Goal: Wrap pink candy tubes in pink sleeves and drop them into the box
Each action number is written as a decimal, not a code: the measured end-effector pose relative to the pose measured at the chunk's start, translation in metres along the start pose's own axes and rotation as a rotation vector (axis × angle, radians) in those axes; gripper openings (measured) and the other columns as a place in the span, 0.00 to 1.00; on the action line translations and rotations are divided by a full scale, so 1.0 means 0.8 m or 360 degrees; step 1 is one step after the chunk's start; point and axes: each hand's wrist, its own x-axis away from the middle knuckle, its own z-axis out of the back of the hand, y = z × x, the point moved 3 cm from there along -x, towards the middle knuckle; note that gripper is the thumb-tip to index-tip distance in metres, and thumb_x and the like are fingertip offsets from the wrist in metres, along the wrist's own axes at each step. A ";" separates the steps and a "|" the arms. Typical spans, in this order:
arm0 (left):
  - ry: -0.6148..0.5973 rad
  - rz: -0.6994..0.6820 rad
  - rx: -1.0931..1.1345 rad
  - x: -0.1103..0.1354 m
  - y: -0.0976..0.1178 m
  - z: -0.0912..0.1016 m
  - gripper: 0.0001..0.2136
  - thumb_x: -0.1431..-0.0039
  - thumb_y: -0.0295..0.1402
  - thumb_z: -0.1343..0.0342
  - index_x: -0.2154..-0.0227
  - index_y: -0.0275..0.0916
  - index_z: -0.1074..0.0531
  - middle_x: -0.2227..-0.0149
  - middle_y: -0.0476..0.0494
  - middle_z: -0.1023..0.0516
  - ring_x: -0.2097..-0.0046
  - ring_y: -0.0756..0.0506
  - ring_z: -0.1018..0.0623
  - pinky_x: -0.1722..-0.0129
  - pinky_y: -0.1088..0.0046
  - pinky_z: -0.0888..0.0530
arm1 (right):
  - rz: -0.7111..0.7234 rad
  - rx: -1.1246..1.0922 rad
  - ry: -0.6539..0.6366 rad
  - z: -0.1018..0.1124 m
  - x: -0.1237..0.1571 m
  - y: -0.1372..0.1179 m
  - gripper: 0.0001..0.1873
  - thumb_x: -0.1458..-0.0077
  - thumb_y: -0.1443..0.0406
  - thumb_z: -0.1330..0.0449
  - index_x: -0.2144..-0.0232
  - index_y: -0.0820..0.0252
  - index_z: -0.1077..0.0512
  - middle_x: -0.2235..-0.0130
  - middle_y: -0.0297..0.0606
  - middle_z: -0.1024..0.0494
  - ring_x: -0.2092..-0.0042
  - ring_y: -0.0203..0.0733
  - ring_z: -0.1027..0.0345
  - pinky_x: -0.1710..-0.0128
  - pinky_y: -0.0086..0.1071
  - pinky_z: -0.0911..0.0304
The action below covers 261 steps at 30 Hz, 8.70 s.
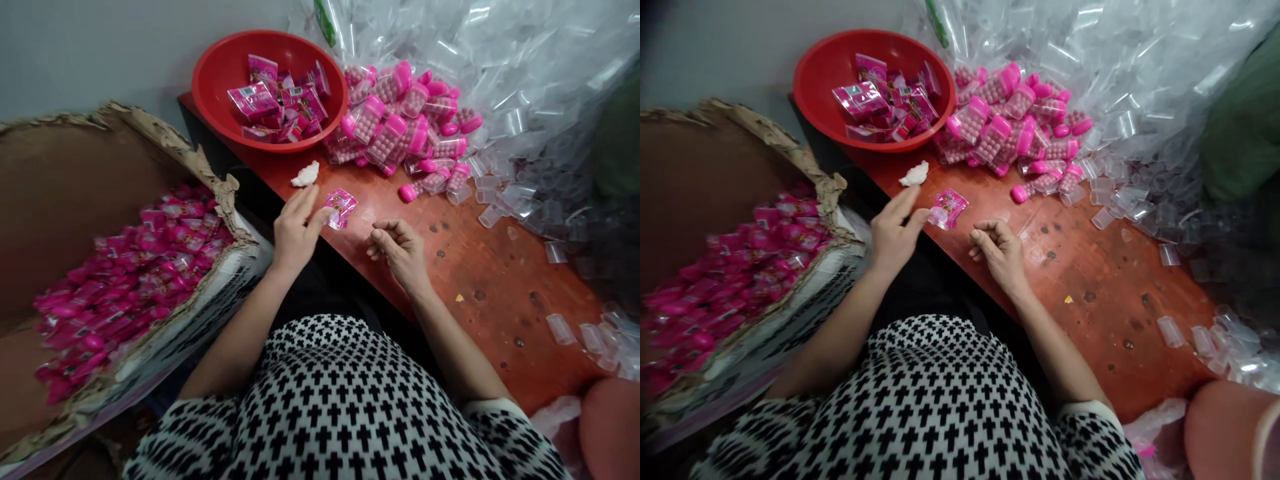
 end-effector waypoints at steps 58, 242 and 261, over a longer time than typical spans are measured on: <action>0.0326 0.1333 0.1996 0.029 0.016 -0.072 0.04 0.44 0.31 0.39 0.69 0.37 0.27 0.68 0.48 0.20 0.64 0.50 0.20 0.55 0.70 0.24 | -0.0076 0.0280 0.0043 0.000 0.017 -0.009 0.20 0.50 0.53 0.36 0.62 0.55 0.38 0.77 0.26 0.27 0.83 0.32 0.36 0.85 0.26 0.42; -0.0351 0.0972 0.1601 0.028 0.029 -0.068 0.18 0.62 0.39 0.29 0.72 0.35 0.29 0.79 0.52 0.28 0.80 0.53 0.29 0.83 0.79 0.35 | 0.0040 0.0213 -0.0051 -0.044 0.020 0.019 0.15 0.41 0.50 0.47 0.64 0.54 0.41 0.75 0.25 0.29 0.82 0.29 0.36 0.87 0.22 0.42; -0.0584 0.0736 0.1158 0.026 0.034 -0.068 0.16 0.57 0.42 0.32 0.84 0.35 0.29 0.84 0.48 0.29 0.84 0.50 0.29 0.86 0.75 0.33 | 0.0071 0.0143 -0.0010 -0.033 0.014 0.016 0.17 0.43 0.49 0.44 0.65 0.54 0.39 0.76 0.24 0.29 0.83 0.27 0.37 0.86 0.22 0.42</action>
